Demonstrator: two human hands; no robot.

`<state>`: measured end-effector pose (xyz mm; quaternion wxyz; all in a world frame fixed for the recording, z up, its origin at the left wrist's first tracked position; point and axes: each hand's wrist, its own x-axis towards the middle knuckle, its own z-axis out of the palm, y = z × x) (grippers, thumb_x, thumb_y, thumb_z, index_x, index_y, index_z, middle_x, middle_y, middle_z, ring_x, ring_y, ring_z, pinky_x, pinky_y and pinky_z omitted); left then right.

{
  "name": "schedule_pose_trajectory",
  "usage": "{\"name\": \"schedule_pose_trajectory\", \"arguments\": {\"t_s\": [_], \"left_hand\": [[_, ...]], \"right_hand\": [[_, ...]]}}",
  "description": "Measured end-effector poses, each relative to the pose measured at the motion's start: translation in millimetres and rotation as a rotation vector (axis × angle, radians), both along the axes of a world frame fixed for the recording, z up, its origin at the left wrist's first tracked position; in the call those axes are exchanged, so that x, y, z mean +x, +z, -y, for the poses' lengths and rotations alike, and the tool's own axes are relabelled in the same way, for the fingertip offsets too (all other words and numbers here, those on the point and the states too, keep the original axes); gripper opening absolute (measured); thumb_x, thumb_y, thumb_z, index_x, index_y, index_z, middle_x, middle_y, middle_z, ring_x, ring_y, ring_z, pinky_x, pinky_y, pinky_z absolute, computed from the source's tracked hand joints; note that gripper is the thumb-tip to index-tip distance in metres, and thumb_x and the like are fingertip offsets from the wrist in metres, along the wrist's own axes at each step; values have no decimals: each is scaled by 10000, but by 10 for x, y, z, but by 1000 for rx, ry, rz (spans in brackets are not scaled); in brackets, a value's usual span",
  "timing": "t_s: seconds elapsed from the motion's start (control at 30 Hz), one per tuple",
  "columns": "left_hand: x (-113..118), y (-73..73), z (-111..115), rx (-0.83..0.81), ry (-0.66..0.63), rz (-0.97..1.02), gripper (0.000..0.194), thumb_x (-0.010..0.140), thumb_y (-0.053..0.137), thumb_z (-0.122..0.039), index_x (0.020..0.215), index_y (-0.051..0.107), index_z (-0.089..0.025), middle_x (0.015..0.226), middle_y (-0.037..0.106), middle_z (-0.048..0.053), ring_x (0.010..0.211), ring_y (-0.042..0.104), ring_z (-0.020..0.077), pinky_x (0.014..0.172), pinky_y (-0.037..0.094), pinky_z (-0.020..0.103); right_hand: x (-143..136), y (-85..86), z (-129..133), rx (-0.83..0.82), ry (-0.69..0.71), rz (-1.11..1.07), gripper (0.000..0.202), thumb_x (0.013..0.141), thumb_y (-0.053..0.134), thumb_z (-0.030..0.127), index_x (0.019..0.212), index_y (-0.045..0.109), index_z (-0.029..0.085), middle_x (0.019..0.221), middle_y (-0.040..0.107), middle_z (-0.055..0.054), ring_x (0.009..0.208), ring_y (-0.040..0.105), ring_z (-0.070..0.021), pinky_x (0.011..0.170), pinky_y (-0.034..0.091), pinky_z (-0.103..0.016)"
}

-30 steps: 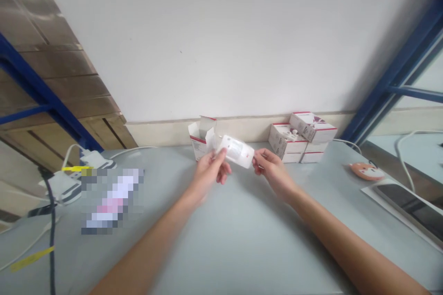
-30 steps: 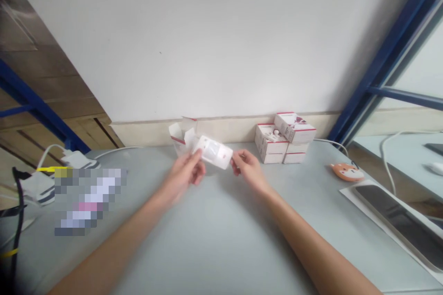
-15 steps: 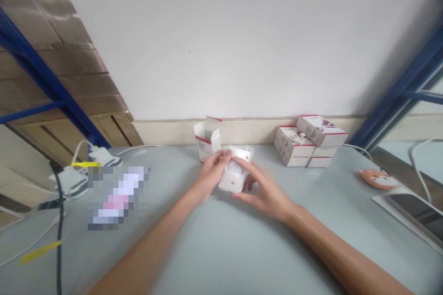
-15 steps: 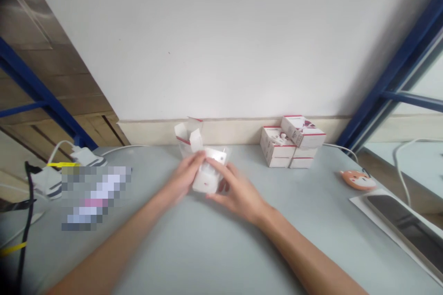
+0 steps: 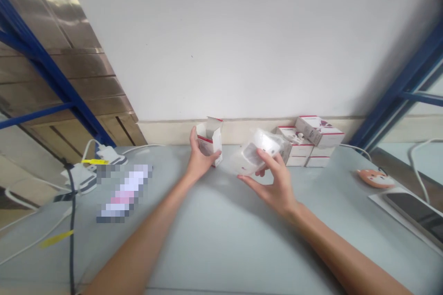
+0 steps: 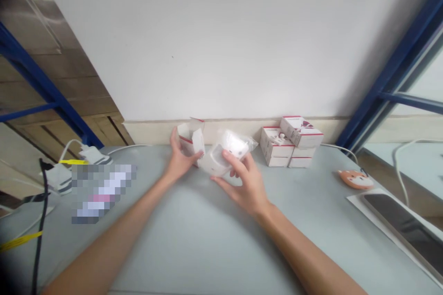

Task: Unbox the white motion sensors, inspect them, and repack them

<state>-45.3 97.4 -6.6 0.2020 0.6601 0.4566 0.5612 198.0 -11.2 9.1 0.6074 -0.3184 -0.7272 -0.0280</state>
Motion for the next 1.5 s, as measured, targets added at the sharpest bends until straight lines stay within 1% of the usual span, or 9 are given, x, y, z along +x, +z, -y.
{"name": "schedule_pose_trajectory", "arguments": {"t_s": [0.2, 0.3, 0.43, 0.67, 0.9, 1.07, 1.17, 1.37, 1.5], "left_hand": [[121, 87, 316, 316, -100, -503, 986, 765, 853, -183, 1601, 347, -316, 1517, 595, 123, 1391, 585, 332, 1160, 466, 514], [212, 121, 454, 415, -191, -638, 969, 781, 816, -130, 1603, 344, -330, 1524, 601, 95, 1396, 584, 299, 1172, 458, 489], [330, 119, 539, 461, -147, -631, 992, 808, 776, -129, 1636, 267, -325, 1532, 595, 102, 1388, 594, 286, 1159, 468, 469], [371, 67, 576, 432, -73, -636, 959, 817, 784, -171, 1626, 289, -317, 1495, 624, 108, 1333, 634, 298, 1136, 487, 462], [445, 73, 652, 363, -46, -550, 1034, 779, 839, -220, 1634, 266, -317, 1452, 653, 108, 1280, 664, 303, 1073, 528, 433], [420, 150, 660, 460, -50, -637, 1023, 799, 757, -129, 1653, 229, -328, 1479, 633, 103, 1312, 641, 303, 1101, 501, 443], [400, 192, 669, 485, -45, -681, 1003, 820, 723, -120, 1656, 217, -343, 1484, 626, 97, 1316, 635, 304, 1099, 495, 451], [443, 176, 725, 373, -32, -644, 1053, 792, 752, -157, 1670, 198, -333, 1502, 615, 92, 1311, 631, 314, 1101, 494, 455], [454, 192, 745, 345, -49, -647, 1055, 801, 730, -150, 1680, 176, -337, 1494, 624, 87, 1298, 638, 310, 1092, 490, 452]], "right_hand": [[-13, 79, 6, 202, -121, -3, 940, 835, 881, 258, 1620, 382, 394, 1304, 616, -122, 1092, 665, -287, 825, 638, -428], [6, 110, -3, 142, -230, -6, 892, 852, 868, 287, 1600, 397, 403, 1250, 620, -109, 1079, 661, -300, 874, 614, -469], [41, 128, -8, -44, -308, -18, 713, 913, 787, 314, 1548, 468, 374, 1173, 576, -110, 1055, 629, -313, 941, 565, -539], [88, 85, -60, -170, -237, 154, 624, 932, 745, 447, 1515, 535, 369, 1071, 555, -84, 1026, 544, -309, 992, 493, -541], [163, 96, -78, -261, -132, 162, 655, 963, 696, 507, 1566, 479, 371, 1206, 635, -82, 1132, 533, -319, 1069, 412, -528], [113, 71, -89, -219, -152, 50, 627, 924, 748, 517, 1498, 551, 360, 1100, 654, -70, 1041, 574, -307, 1003, 455, -518], [76, 38, -92, -217, -152, -9, 635, 901, 771, 538, 1475, 569, 357, 1181, 670, -88, 1055, 604, -314, 991, 478, -527], [150, 36, -100, -349, -26, -9, 552, 1012, 623, 491, 1539, 517, 367, 1447, 622, -89, 1217, 599, -310, 1054, 490, -534], [129, 48, -79, -366, -57, -73, 456, 1022, 606, 429, 1470, 589, 345, 1349, 678, -83, 1119, 627, -282, 1020, 522, -512]]}}
